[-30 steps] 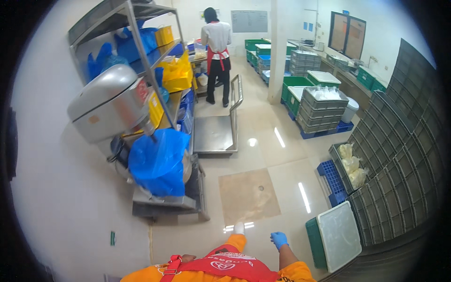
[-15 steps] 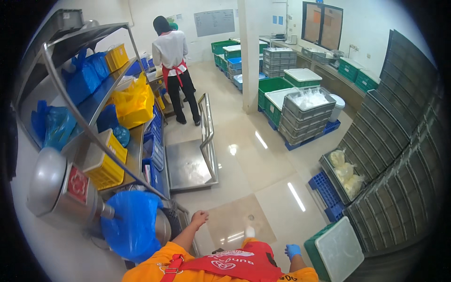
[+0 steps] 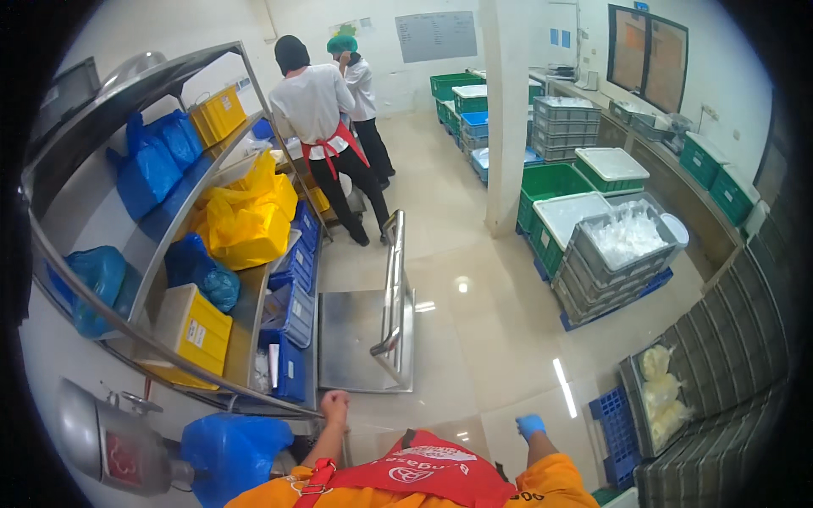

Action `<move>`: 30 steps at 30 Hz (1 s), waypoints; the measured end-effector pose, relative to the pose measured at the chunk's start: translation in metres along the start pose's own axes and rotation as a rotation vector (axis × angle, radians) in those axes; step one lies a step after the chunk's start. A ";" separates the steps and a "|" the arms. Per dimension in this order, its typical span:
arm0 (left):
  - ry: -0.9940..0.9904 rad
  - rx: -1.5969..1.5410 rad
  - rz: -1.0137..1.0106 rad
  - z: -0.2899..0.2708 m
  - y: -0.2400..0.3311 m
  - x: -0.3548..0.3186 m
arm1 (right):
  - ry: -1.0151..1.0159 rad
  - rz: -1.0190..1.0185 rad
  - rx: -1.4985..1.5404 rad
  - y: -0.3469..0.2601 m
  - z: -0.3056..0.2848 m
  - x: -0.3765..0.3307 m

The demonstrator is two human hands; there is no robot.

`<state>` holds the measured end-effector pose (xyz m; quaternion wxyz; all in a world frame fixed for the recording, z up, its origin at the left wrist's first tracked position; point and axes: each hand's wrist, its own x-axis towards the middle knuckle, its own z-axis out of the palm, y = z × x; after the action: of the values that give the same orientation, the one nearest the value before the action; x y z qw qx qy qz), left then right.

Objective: The person scoops white powder from a green bin into a plastic bag using a metal scoop. They place the filled bag on a digital scale to weigh it, then move it aside. The person also handles green plastic bins and white lids, stacking them in the background.

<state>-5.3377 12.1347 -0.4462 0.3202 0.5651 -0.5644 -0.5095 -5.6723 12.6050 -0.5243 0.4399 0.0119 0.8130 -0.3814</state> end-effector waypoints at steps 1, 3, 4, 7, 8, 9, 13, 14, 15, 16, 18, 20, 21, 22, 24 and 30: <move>-0.011 -0.049 0.034 0.020 0.022 0.017 | 0.035 -0.068 0.128 -0.040 -0.004 0.018; -0.065 0.021 0.123 0.066 0.053 0.047 | 0.069 -0.201 0.295 -0.119 -0.018 0.051; -0.079 0.052 0.168 0.087 0.066 0.059 | 0.052 -0.260 0.326 -0.160 -0.023 0.061; -0.265 0.168 0.112 0.186 0.103 0.071 | 0.011 -0.290 0.284 -0.231 -0.026 0.086; -0.241 0.404 0.177 0.221 0.122 0.070 | 0.026 -0.257 0.255 -0.228 -0.031 0.107; -0.207 0.631 0.256 0.252 0.148 0.068 | -0.014 -0.201 0.244 -0.212 -0.039 0.131; -0.282 0.700 0.242 0.315 0.253 0.141 | -0.251 -0.293 -0.816 -0.136 -0.120 0.210; -0.242 0.735 0.207 0.329 0.254 0.162 | -0.267 0.103 -0.467 -0.141 -0.127 0.212; -0.219 0.783 0.193 0.344 0.261 0.181 | -0.120 0.467 -0.127 -0.152 -0.139 0.206; -0.217 0.822 0.195 0.364 0.273 0.198 | -0.034 0.525 0.103 -0.147 -0.163 0.219; -0.213 0.876 0.184 0.396 0.291 0.229 | 0.062 0.456 0.463 -0.138 -0.207 0.249; -0.193 0.909 0.153 0.423 0.306 0.260 | 0.050 0.418 0.648 -0.152 -0.231 0.281; -0.176 0.899 0.157 0.436 0.312 0.274 | 0.091 0.412 0.685 -0.164 -0.240 0.294; -0.156 0.888 0.158 0.446 0.315 0.288 | 0.093 0.418 0.643 -0.179 -0.244 0.312; -0.104 0.870 0.140 0.462 0.316 0.314 | 0.033 0.443 0.516 -0.212 -0.242 0.353; -0.061 0.845 -0.061 0.510 0.350 0.376 | -0.422 -0.001 -0.518 -0.341 -0.250 0.519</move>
<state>-5.9838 11.8257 -0.3398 0.0283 0.6478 -0.7158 -0.2592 -6.2878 12.3563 -0.6115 0.5866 -0.1799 0.7740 -0.1563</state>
